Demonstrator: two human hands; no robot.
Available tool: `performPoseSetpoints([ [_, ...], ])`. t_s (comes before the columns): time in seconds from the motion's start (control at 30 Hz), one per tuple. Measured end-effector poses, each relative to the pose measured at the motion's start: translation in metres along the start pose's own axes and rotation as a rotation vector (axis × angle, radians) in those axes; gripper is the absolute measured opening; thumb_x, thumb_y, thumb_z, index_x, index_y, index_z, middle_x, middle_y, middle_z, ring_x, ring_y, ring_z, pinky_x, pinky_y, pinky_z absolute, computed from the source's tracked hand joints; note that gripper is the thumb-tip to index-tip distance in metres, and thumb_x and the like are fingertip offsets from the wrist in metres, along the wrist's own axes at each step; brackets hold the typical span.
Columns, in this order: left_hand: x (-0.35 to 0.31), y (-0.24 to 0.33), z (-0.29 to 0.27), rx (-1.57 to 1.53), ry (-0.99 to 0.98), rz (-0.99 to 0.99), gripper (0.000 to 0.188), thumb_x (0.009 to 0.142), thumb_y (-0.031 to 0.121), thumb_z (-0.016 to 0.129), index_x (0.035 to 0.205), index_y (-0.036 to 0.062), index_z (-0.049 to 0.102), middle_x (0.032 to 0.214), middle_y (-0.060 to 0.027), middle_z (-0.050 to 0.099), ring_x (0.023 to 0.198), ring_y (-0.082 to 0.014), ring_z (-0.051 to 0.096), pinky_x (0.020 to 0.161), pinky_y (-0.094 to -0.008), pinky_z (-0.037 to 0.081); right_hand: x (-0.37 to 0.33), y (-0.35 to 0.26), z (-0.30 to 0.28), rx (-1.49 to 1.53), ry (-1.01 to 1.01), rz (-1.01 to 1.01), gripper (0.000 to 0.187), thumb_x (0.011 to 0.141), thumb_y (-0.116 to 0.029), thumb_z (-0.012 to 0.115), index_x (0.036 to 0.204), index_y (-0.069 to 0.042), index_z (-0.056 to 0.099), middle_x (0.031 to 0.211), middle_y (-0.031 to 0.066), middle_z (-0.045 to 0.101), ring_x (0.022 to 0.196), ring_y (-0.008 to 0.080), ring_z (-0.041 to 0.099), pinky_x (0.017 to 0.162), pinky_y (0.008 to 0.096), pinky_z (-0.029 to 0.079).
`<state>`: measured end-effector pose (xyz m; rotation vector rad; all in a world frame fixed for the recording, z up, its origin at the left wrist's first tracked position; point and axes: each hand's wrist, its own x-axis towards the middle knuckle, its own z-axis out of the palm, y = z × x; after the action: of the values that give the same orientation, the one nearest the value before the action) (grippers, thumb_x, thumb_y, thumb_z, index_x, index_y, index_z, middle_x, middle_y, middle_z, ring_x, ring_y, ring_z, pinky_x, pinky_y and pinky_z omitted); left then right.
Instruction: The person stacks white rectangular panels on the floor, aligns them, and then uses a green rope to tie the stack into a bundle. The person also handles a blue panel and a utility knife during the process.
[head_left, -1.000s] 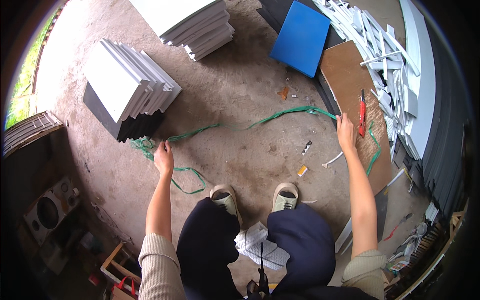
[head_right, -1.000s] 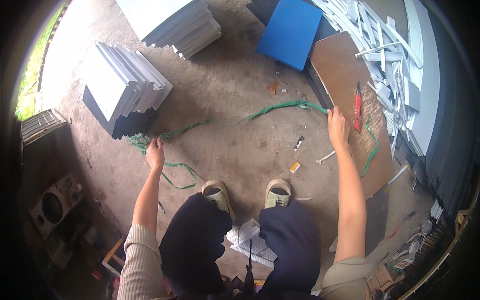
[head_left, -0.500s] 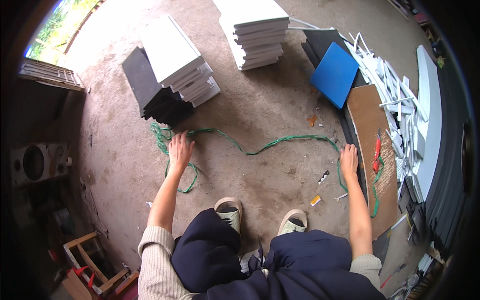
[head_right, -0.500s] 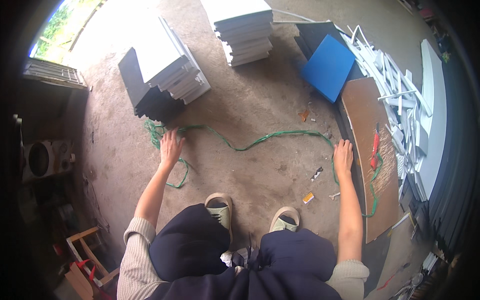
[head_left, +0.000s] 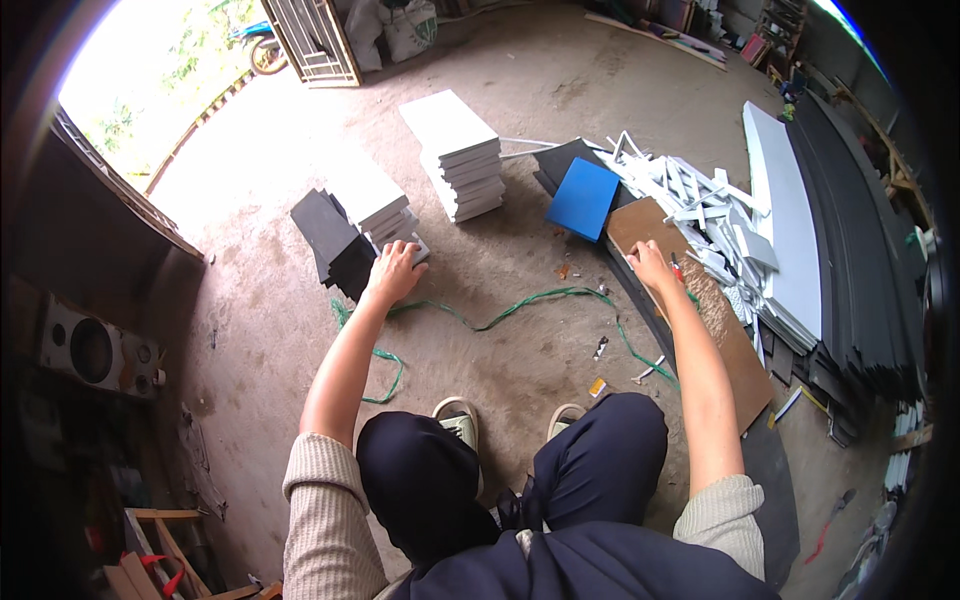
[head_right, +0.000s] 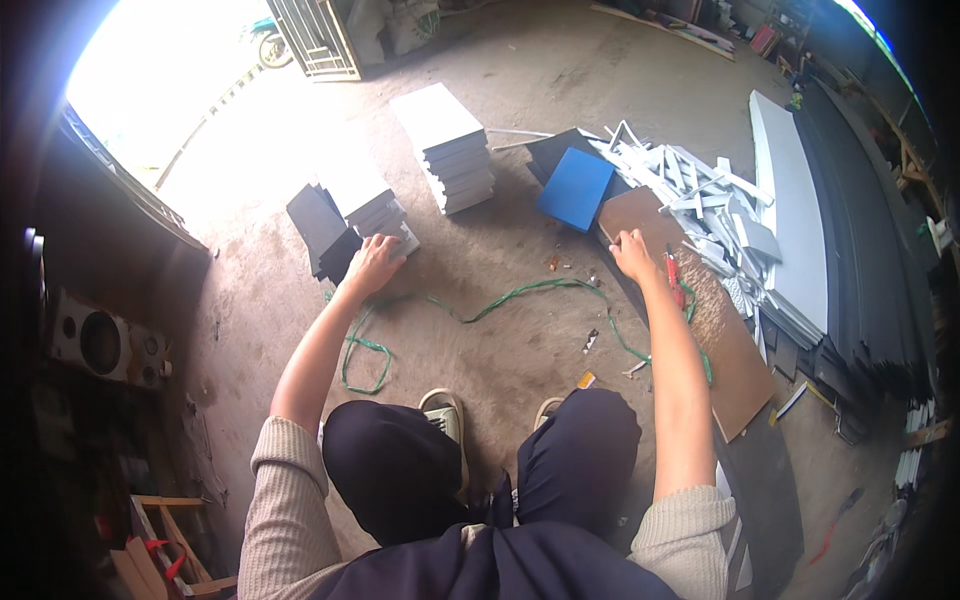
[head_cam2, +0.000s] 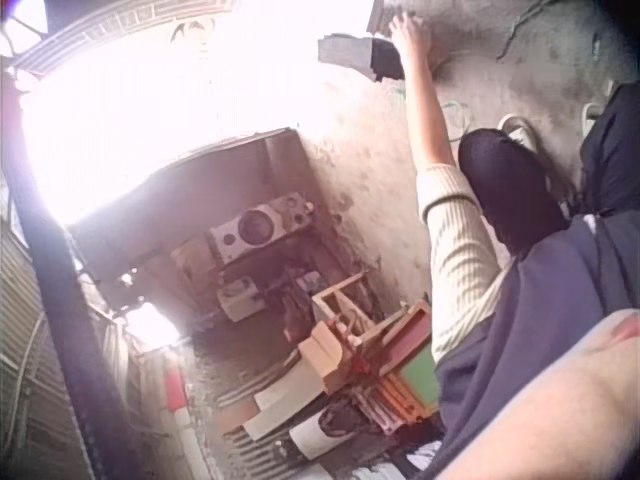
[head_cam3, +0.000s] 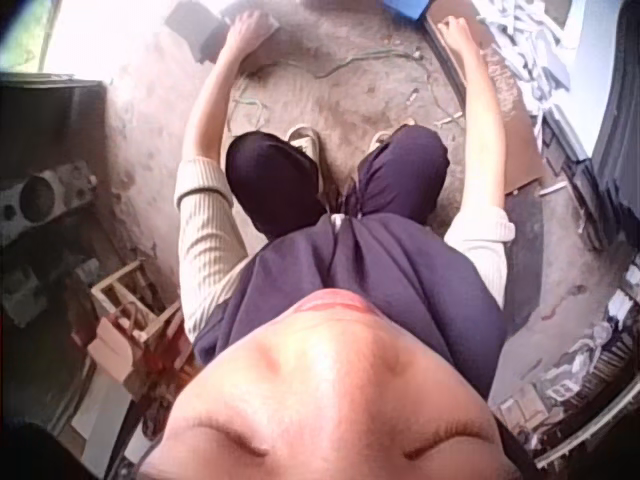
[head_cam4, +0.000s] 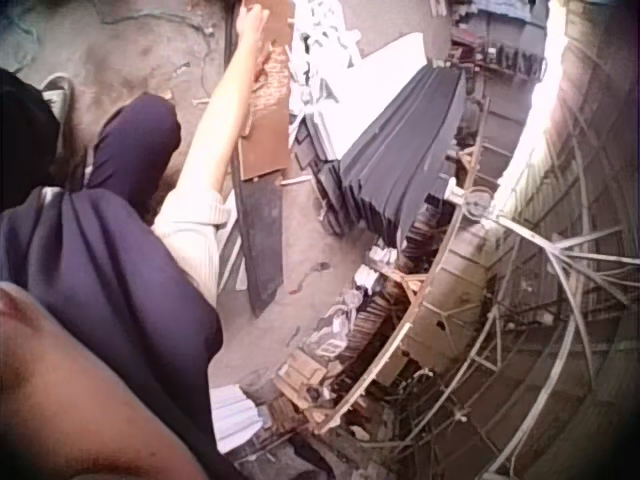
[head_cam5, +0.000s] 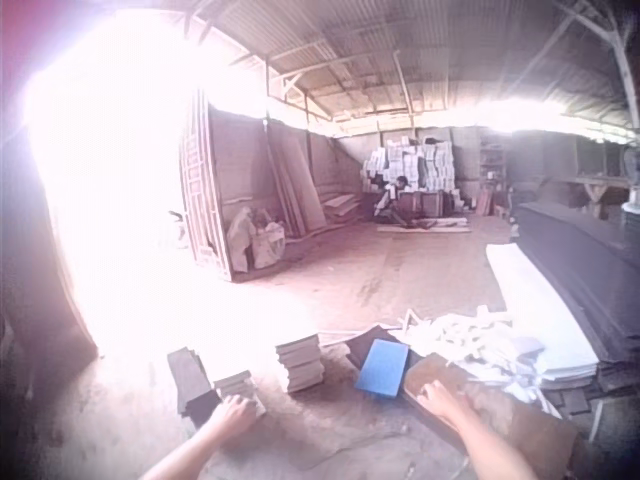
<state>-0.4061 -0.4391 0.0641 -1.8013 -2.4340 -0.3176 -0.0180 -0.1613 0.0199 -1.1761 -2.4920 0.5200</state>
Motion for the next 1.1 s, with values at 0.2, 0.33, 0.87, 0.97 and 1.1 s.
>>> performPoseSetpoints([
  [0.2,0.033,0.02,-0.062,-0.067,0.062,-0.045,0.034,0.077,0.03,0.057,0.102,0.0081,0.056,0.104,-0.0149,0.052,0.102,-0.0309,0.047,0.085,-0.0404,0.04,0.007,-0.052,-0.061,0.104,0.114,-0.045,0.024,0.081,-0.025,0.053,0.09,-0.003,0.055,0.089,0.0161,0.055,0.084,0.0277,0.054,0.073,0.0347,0.043],
  [0.33,0.045,0.023,-0.077,-0.189,0.164,-0.171,0.033,0.078,0.028,0.057,0.102,0.0065,0.056,0.1,-0.0173,0.055,0.099,-0.0325,0.048,0.086,-0.0397,0.039,0.016,-0.072,-0.066,0.123,0.061,-0.054,0.024,0.082,-0.025,0.051,0.09,-0.003,0.056,0.087,0.0151,0.057,0.084,0.0271,0.055,0.073,0.0352,0.043],
  [0.87,0.179,-0.034,0.058,-0.737,0.326,-0.365,0.042,0.081,0.025,0.054,0.113,-0.0018,0.047,0.107,-0.0181,0.049,0.096,-0.0268,0.053,0.084,-0.0345,0.041,0.219,-0.131,0.085,0.266,0.101,-0.166,0.029,0.081,-0.025,0.052,0.093,0.0,0.059,0.094,0.0199,0.056,0.09,0.0335,0.053,0.08,0.0381,0.042],
  [0.97,0.208,-0.034,0.087,-0.717,0.369,-0.411,0.048,0.085,0.03,0.049,0.12,-0.0013,0.041,0.113,-0.0208,0.041,0.102,-0.0304,0.046,0.086,-0.0354,0.039,0.259,-0.145,0.113,0.313,0.135,-0.092,0.034,0.081,-0.027,0.052,0.099,0.001,0.057,0.102,0.0211,0.054,0.099,0.0331,0.05,0.085,0.037,0.039],
  [1.1,0.229,-0.034,0.104,-0.809,0.42,-0.429,0.046,0.088,0.031,0.043,0.122,-0.0012,0.041,0.113,-0.0198,0.038,0.104,-0.0307,0.043,0.086,-0.0353,0.039,0.304,-0.159,0.133,0.372,0.136,0.029,0.033,0.081,-0.029,0.05,0.093,-0.001,0.06,0.095,0.0203,0.059,0.093,0.0352,0.054,0.081,0.0387,0.041],
])
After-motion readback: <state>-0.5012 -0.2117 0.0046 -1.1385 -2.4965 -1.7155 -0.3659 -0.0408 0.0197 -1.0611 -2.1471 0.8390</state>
